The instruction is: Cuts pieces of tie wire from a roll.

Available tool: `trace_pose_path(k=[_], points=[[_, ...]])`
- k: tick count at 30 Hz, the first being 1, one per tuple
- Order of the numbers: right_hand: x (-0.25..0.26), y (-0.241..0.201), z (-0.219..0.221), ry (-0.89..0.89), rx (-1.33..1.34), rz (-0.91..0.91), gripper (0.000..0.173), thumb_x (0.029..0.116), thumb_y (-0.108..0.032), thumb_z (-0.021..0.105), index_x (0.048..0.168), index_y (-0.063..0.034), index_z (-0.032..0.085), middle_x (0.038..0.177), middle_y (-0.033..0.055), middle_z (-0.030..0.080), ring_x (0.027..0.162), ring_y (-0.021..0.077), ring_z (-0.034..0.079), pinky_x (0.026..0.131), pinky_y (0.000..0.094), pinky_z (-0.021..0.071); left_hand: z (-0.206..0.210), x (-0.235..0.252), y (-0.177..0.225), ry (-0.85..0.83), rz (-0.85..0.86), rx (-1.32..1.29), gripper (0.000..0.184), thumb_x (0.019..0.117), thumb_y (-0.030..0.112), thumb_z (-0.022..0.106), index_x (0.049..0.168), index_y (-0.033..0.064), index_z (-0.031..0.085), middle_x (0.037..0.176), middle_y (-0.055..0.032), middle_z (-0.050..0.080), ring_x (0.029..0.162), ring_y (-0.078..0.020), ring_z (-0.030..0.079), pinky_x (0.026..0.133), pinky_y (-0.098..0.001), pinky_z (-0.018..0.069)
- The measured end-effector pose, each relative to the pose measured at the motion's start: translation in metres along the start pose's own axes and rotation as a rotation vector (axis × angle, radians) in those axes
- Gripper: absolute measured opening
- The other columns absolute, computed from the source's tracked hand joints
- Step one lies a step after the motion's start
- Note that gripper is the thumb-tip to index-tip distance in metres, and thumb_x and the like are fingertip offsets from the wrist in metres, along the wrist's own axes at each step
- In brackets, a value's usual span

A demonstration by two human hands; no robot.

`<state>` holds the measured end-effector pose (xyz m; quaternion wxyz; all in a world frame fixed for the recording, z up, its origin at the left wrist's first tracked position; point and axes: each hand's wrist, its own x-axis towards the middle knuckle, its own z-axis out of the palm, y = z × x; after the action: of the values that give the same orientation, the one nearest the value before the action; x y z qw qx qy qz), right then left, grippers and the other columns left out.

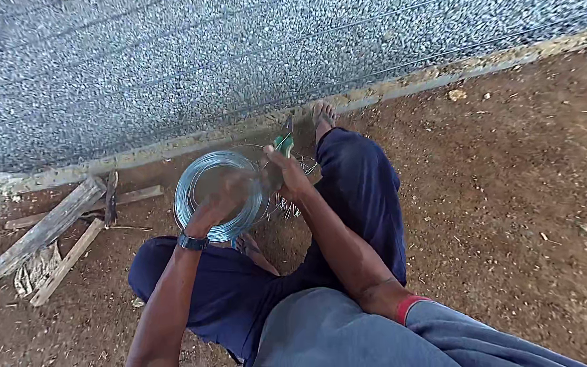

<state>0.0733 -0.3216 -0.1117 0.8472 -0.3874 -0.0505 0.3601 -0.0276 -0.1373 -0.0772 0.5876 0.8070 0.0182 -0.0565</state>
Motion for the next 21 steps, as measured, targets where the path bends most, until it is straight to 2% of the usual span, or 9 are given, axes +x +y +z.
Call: trace_pose_path(k=[3, 8, 12, 13, 16, 21], points=[[0.005, 0.002, -0.001, 0.02, 0.046, -0.009, 0.035, 0.1037, -0.045, 0.058, 0.121, -0.0149, 0.059, 0.09, 0.0066, 0.065, 0.061, 0.0146, 0.062, 0.056, 0.0319, 0.0578, 0.001, -0.001, 0.002, -0.009, -0.008, -0.009, 0.024, 0.1042, 0.019, 0.059, 0.125, 0.0167, 0.069, 0.097, -0.0024, 0.068, 0.063, -0.0098, 0.052, 0.056, -0.0243, 0.0451], [0.017, 0.004, -0.007, 0.007, 0.087, -0.05, 0.033, 0.1081, -0.038, 0.051, 0.123, -0.0093, 0.057, 0.087, 0.0089, 0.064, 0.061, 0.0179, 0.063, 0.056, 0.0345, 0.059, -0.001, -0.004, 0.003, -0.049, -0.071, -0.093, 0.021, 0.1032, 0.018, 0.059, 0.123, 0.0144, 0.067, 0.079, -0.0019, 0.06, 0.058, -0.0079, 0.047, 0.052, -0.0217, 0.0415], [0.023, 0.003, -0.009, 0.033, 0.103, -0.06, 0.032, 0.1085, -0.035, 0.051, 0.121, -0.006, 0.057, 0.082, 0.0088, 0.063, 0.058, 0.0179, 0.061, 0.054, 0.0345, 0.0581, -0.001, -0.004, 0.004, -0.061, -0.093, -0.099, 0.023, 0.1037, 0.017, 0.059, 0.125, 0.0121, 0.066, 0.078, -0.0048, 0.061, 0.056, -0.0097, 0.05, 0.051, -0.0231, 0.0449], [0.023, 0.002, -0.009, 0.033, 0.106, -0.062, 0.031, 0.1084, -0.034, 0.051, 0.121, -0.0063, 0.057, 0.082, 0.0082, 0.063, 0.058, 0.0173, 0.061, 0.054, 0.0338, 0.0579, -0.001, -0.005, 0.004, -0.059, -0.094, -0.089, 0.023, 0.1042, 0.018, 0.058, 0.126, 0.0127, 0.066, 0.076, -0.0046, 0.06, 0.055, -0.0095, 0.049, 0.05, -0.0226, 0.0427], [0.022, 0.003, -0.01, 0.021, 0.12, -0.065, 0.03, 0.1089, -0.033, 0.05, 0.121, -0.0066, 0.056, 0.081, 0.0076, 0.062, 0.058, 0.0173, 0.06, 0.055, 0.0343, 0.0582, 0.001, -0.018, 0.012, -0.036, -0.096, -0.042, 0.024, 0.1059, 0.021, 0.054, 0.126, 0.0163, 0.066, 0.063, -0.0029, 0.05, 0.044, -0.0081, 0.036, 0.039, -0.0201, 0.0282], [0.024, 0.002, -0.011, 0.027, 0.136, -0.064, 0.029, 0.1088, -0.035, 0.05, 0.12, -0.0085, 0.056, 0.082, 0.007, 0.061, 0.059, 0.0175, 0.061, 0.058, 0.0357, 0.0588, -0.002, -0.034, 0.013, 0.006, -0.092, -0.032, 0.023, 0.1064, 0.027, 0.054, 0.122, 0.0193, 0.07, 0.06, -0.0054, 0.048, 0.039, -0.0112, 0.031, 0.035, -0.0224, 0.0257]])
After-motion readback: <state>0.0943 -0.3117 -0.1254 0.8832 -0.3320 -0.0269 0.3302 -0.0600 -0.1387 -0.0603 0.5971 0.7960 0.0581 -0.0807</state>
